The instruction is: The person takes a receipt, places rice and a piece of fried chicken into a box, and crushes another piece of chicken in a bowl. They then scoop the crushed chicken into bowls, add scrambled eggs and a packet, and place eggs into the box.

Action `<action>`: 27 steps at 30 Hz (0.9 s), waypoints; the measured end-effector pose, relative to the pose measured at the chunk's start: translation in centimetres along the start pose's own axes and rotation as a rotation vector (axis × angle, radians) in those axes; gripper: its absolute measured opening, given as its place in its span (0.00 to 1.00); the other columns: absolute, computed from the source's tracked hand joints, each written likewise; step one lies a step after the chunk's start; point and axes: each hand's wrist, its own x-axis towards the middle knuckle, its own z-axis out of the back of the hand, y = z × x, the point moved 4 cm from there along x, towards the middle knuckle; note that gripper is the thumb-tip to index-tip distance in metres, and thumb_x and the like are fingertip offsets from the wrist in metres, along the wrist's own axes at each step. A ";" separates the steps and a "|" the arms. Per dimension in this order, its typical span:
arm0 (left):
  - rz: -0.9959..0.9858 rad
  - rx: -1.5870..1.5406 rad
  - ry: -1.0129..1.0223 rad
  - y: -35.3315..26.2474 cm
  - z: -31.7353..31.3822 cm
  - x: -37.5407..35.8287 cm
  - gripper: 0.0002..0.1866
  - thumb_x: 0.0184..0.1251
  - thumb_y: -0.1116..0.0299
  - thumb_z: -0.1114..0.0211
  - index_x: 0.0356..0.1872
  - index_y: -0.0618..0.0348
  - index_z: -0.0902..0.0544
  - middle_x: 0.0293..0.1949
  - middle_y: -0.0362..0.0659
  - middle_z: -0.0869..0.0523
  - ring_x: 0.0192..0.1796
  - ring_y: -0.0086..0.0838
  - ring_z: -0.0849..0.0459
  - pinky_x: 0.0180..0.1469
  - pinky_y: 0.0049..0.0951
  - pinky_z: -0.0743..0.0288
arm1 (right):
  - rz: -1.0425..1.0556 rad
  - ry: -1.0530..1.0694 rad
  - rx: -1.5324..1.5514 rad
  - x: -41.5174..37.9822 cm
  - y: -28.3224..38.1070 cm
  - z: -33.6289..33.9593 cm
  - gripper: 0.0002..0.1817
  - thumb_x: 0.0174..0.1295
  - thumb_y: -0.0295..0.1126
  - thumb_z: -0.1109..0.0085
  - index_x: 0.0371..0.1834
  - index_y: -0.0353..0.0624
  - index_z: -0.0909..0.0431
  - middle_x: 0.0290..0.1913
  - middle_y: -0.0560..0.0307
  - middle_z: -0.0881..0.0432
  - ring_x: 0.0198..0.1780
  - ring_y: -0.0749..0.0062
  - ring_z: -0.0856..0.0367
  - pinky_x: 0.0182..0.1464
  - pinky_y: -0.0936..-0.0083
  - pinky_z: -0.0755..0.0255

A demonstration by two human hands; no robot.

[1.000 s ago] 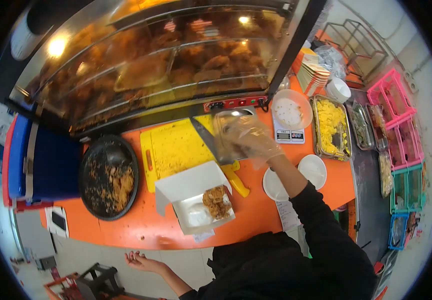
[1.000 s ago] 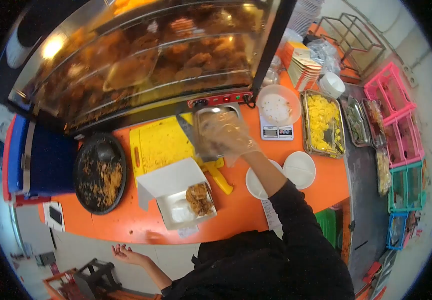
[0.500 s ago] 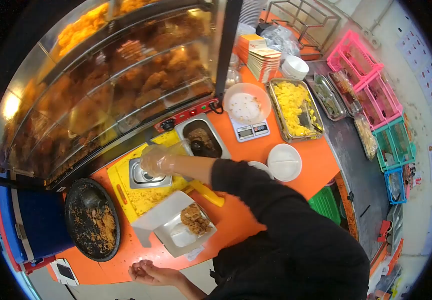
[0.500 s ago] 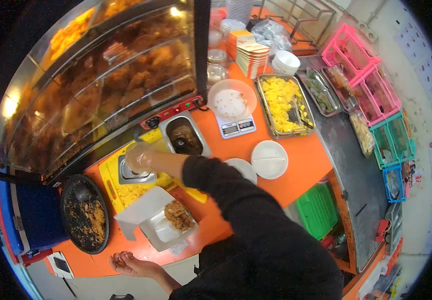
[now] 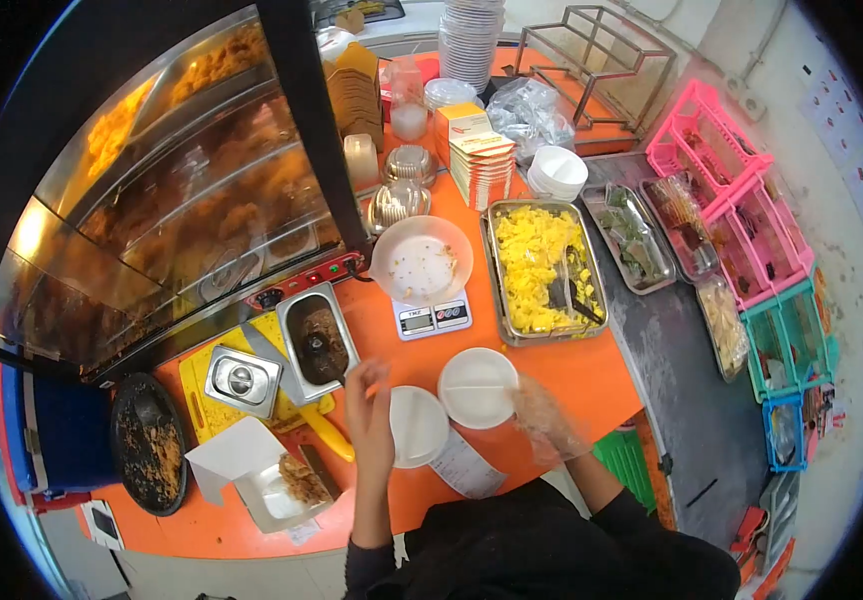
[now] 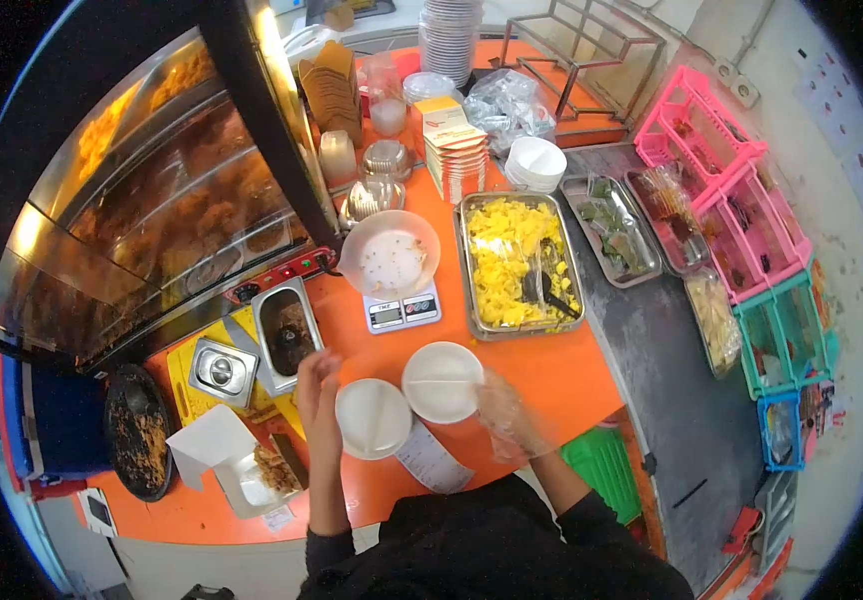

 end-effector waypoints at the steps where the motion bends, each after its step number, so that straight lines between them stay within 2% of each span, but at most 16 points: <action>1: 0.103 -0.071 0.022 0.6 -1.2 1.4 0.15 0.66 0.67 0.48 0.51 0.60 0.28 0.47 0.42 0.24 0.53 0.27 0.27 0.53 0.28 0.36 | -0.003 0.016 0.003 1.1 -0.9 0.8 0.18 0.64 0.42 0.53 0.45 0.37 0.27 0.33 0.49 0.20 0.29 0.57 0.23 0.33 0.64 0.28; 3: 0.206 -0.128 0.034 2.8 -2.5 3.3 0.17 0.66 0.63 0.47 0.54 0.58 0.29 0.49 0.41 0.25 0.55 0.26 0.28 0.53 0.29 0.37 | 0.375 0.057 0.188 4.1 -1.2 2.5 0.15 0.62 0.32 0.52 0.49 0.37 0.27 0.27 0.61 0.25 0.21 0.80 0.27 0.20 0.81 0.31; 4: 0.316 -0.173 -0.028 5.1 -2.6 4.3 0.18 0.66 0.61 0.48 0.55 0.55 0.29 0.51 0.39 0.25 0.56 0.26 0.28 0.54 0.30 0.39 | 0.379 0.070 0.195 4.9 -0.5 3.5 0.15 0.62 0.32 0.52 0.49 0.37 0.27 0.27 0.61 0.25 0.21 0.80 0.27 0.20 0.81 0.31; 6: 0.419 -0.215 -0.104 8.4 -2.6 5.4 0.19 0.66 0.58 0.49 0.55 0.53 0.30 0.53 0.38 0.25 0.56 0.25 0.29 0.56 0.31 0.40 | 0.448 0.047 -0.423 6.7 2.7 5.5 0.14 0.62 0.31 0.53 0.48 0.38 0.27 0.30 0.62 0.23 0.24 0.85 0.27 0.21 0.87 0.32; 8: 0.498 -0.015 -0.211 10.5 -1.6 6.0 0.20 0.66 0.56 0.50 0.56 0.51 0.30 0.55 0.37 0.26 0.57 0.24 0.31 0.55 0.34 0.41 | 0.340 0.139 -0.548 5.9 9.1 5.8 0.14 0.63 0.30 0.53 0.48 0.38 0.26 0.34 0.62 0.22 0.31 0.84 0.26 0.28 0.86 0.30; 10: 0.479 -0.016 -0.228 11.6 -1.0 6.9 0.22 0.65 0.54 0.49 0.57 0.51 0.30 0.56 0.37 0.27 0.57 0.25 0.32 0.56 0.36 0.42 | 0.324 0.159 0.224 6.2 12.2 6.2 0.15 0.63 0.31 0.53 0.50 0.38 0.27 0.37 0.61 0.22 0.36 0.84 0.25 0.34 0.85 0.29; 12: 0.636 -0.215 -0.213 13.9 -0.7 7.9 0.25 0.65 0.50 0.52 0.58 0.51 0.31 0.57 0.38 0.27 0.60 0.27 0.33 0.58 0.40 0.45 | 0.374 0.109 0.026 6.4 18.5 5.4 0.16 0.63 0.31 0.51 0.53 0.37 0.28 0.38 0.61 0.22 0.35 0.85 0.25 0.34 0.85 0.28; 14: 0.658 -0.194 -0.197 15.5 -0.7 9.2 0.29 0.64 0.45 0.53 0.60 0.52 0.33 0.60 0.40 0.29 0.63 0.29 0.36 0.60 0.43 0.49 | 0.814 0.092 0.147 14.9 14.7 3.2 0.17 0.63 0.32 0.49 0.54 0.38 0.29 0.38 0.60 0.23 0.38 0.85 0.26 0.38 0.83 0.28; 15: 0.675 -0.181 -0.166 15.8 -1.0 10.1 0.33 0.64 0.41 0.55 0.62 0.53 0.34 0.62 0.41 0.31 0.66 0.32 0.38 0.63 0.46 0.52 | 0.814 0.098 0.155 16.9 13.7 2.2 0.17 0.63 0.32 0.49 0.54 0.38 0.29 0.38 0.60 0.23 0.38 0.85 0.26 0.38 0.83 0.28; 17: 0.675 -0.116 -0.139 15.8 -1.7 11.6 0.37 0.62 0.37 0.57 0.64 0.53 0.36 0.65 0.43 0.34 0.68 0.34 0.42 0.64 0.48 0.56 | 0.624 0.159 0.458 20.4 12.0 0.1 0.20 0.51 0.22 0.37 0.49 0.41 0.24 0.55 0.52 0.28 0.53 0.68 0.28 0.50 0.75 0.28; 18: 0.680 -0.058 -0.107 15.9 -2.1 12.2 0.41 0.60 0.33 0.58 0.66 0.54 0.38 0.67 0.44 0.38 0.71 0.37 0.46 0.66 0.51 0.60 | 0.620 0.158 0.465 22.7 10.3 -0.6 0.20 0.51 0.22 0.37 0.49 0.41 0.24 0.55 0.52 0.28 0.53 0.68 0.28 0.50 0.75 0.28; 20: 0.700 -0.025 -0.074 16.0 -2.9 13.2 0.45 0.58 0.30 0.59 0.67 0.57 0.41 0.69 0.46 0.41 0.73 0.39 0.51 0.67 0.53 0.65 | 0.801 0.088 -0.170 25.9 7.6 -1.7 0.23 0.62 0.32 0.47 0.60 0.37 0.35 0.44 0.58 0.26 0.43 0.79 0.26 0.40 0.80 0.27; 22: 0.614 0.012 0.029 16.2 -3.8 13.9 0.45 0.57 0.30 0.57 0.66 0.56 0.39 0.68 0.45 0.40 0.72 0.37 0.49 0.66 0.51 0.62 | 0.857 -0.071 -0.124 19.0 10.7 -0.7 0.24 0.63 0.32 0.49 0.62 0.38 0.37 0.49 0.53 0.28 0.47 0.72 0.26 0.47 0.75 0.28; 23: 0.629 0.009 0.037 17.2 -3.9 14.1 0.45 0.57 0.30 0.57 0.66 0.56 0.39 0.68 0.45 0.40 0.72 0.37 0.49 0.66 0.51 0.62 | 0.958 -0.214 -0.430 14.9 13.6 0.0 0.24 0.58 0.28 0.45 0.59 0.36 0.35 0.52 0.46 0.28 0.53 0.61 0.29 0.53 0.68 0.31; 25: 0.542 -0.133 -0.020 19.3 -3.6 14.6 0.35 0.64 0.37 0.57 0.60 0.55 0.33 0.60 0.39 0.31 0.62 0.27 0.36 0.63 0.33 0.46 | 1.034 -0.345 -0.757 12.5 13.2 -1.1 0.25 0.53 0.23 0.41 0.57 0.33 0.32 0.55 0.39 0.29 0.59 0.51 0.32 0.58 0.62 0.35; 27: 0.521 -0.155 0.038 19.8 -3.8 15.3 0.36 0.63 0.36 0.57 0.62 0.55 0.34 0.62 0.40 0.32 0.63 0.28 0.37 0.63 0.33 0.46 | 0.657 -0.434 -0.390 14.2 8.2 -2.0 0.34 0.54 0.28 0.41 0.63 0.28 0.43 0.60 0.31 0.36 0.60 0.44 0.35 0.60 0.58 0.38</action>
